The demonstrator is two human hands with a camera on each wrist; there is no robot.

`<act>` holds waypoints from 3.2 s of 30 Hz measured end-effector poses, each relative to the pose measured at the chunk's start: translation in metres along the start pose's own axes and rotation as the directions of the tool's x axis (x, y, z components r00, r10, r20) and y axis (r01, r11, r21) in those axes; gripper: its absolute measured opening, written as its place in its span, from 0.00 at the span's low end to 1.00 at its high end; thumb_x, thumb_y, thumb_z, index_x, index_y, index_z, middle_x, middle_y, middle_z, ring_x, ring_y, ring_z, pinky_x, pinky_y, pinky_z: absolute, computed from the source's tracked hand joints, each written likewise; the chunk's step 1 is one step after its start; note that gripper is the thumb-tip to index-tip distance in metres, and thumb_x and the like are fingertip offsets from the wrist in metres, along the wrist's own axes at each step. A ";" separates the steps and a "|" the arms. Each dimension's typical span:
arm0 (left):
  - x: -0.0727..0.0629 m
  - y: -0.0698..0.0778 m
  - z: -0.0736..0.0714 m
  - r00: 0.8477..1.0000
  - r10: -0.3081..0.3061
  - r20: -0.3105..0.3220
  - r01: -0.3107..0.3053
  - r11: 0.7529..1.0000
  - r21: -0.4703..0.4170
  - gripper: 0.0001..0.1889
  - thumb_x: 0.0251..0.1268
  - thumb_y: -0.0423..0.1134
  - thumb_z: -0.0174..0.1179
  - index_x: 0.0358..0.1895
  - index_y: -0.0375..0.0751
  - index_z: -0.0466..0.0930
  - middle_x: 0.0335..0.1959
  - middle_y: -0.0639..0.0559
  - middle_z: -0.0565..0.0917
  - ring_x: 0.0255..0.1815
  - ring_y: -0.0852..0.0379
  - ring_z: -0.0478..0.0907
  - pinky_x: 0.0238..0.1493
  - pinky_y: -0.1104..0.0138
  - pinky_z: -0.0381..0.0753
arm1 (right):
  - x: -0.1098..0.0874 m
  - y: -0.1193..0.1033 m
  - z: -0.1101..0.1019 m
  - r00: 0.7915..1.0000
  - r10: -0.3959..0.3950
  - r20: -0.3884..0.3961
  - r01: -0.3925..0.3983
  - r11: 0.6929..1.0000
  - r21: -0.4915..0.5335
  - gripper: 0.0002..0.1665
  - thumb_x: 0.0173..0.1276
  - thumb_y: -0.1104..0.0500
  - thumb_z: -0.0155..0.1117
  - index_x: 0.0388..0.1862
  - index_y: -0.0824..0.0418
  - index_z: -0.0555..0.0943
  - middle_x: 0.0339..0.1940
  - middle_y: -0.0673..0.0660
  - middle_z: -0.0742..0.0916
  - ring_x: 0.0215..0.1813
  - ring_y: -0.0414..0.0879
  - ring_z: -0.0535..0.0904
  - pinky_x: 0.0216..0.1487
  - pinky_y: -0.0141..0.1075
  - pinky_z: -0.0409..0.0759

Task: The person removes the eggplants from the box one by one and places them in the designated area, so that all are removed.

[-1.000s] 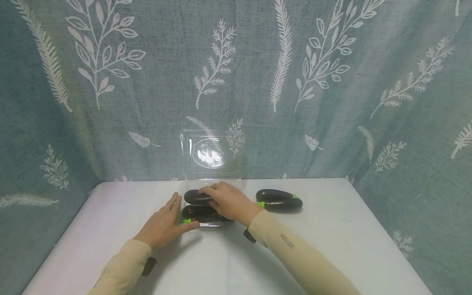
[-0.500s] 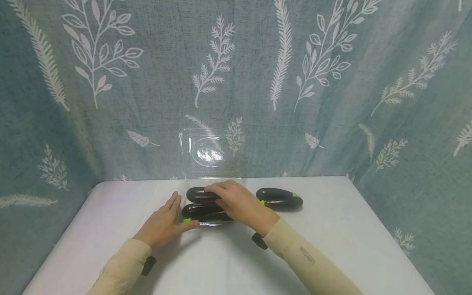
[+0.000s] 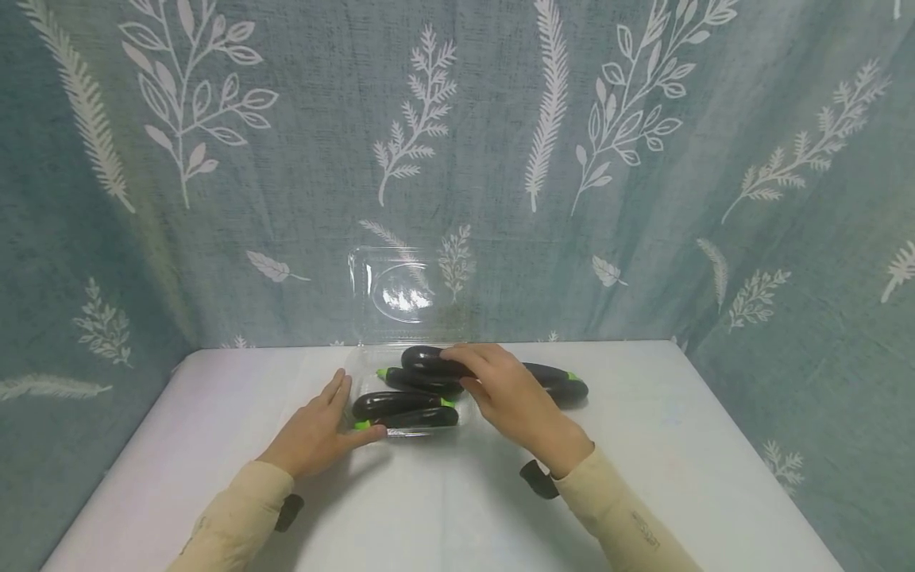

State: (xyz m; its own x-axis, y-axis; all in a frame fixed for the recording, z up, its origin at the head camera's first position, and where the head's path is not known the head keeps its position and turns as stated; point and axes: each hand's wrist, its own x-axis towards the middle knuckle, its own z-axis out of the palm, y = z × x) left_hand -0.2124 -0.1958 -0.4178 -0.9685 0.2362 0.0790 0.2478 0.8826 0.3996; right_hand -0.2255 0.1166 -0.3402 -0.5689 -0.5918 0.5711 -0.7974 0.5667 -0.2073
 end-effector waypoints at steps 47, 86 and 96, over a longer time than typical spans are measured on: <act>-0.002 0.001 -0.001 1.000 -0.010 0.014 0.010 1.000 -0.002 0.63 0.59 0.78 0.54 0.79 0.26 0.48 0.80 0.30 0.50 0.68 0.22 0.65 0.65 0.36 0.68 | -0.101 0.088 -0.015 0.980 0.167 0.105 -0.152 0.979 -0.133 0.29 0.57 0.74 0.74 0.58 0.58 0.83 0.52 0.59 0.87 0.56 0.57 0.83 0.60 0.52 0.80; -0.001 0.001 0.001 0.999 -0.029 0.030 0.029 0.999 -0.014 0.64 0.58 0.79 0.54 0.80 0.28 0.46 0.81 0.31 0.49 0.69 0.22 0.64 0.66 0.36 0.67 | -0.117 0.094 -0.004 0.976 0.172 0.131 -0.143 0.968 -0.208 0.32 0.49 0.72 0.81 0.53 0.53 0.85 0.51 0.57 0.85 0.53 0.57 0.84 0.54 0.51 0.83; -0.001 0.002 0.000 0.999 -0.030 0.019 0.030 0.999 -0.013 0.63 0.59 0.78 0.55 0.80 0.27 0.46 0.81 0.31 0.49 0.68 0.21 0.64 0.65 0.36 0.68 | -0.119 0.093 -0.006 0.971 0.202 0.131 -0.173 0.963 -0.208 0.29 0.52 0.74 0.78 0.52 0.54 0.84 0.51 0.59 0.85 0.53 0.58 0.84 0.54 0.51 0.83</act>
State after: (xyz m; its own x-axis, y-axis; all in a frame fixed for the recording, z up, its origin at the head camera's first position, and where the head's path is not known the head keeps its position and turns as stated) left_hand -0.2106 -0.1945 -0.4171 -0.9749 0.2172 0.0494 0.2179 0.8840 0.4136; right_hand -0.2307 0.2437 -0.4227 -0.7398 -0.5346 0.4086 -0.6276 0.7671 -0.1327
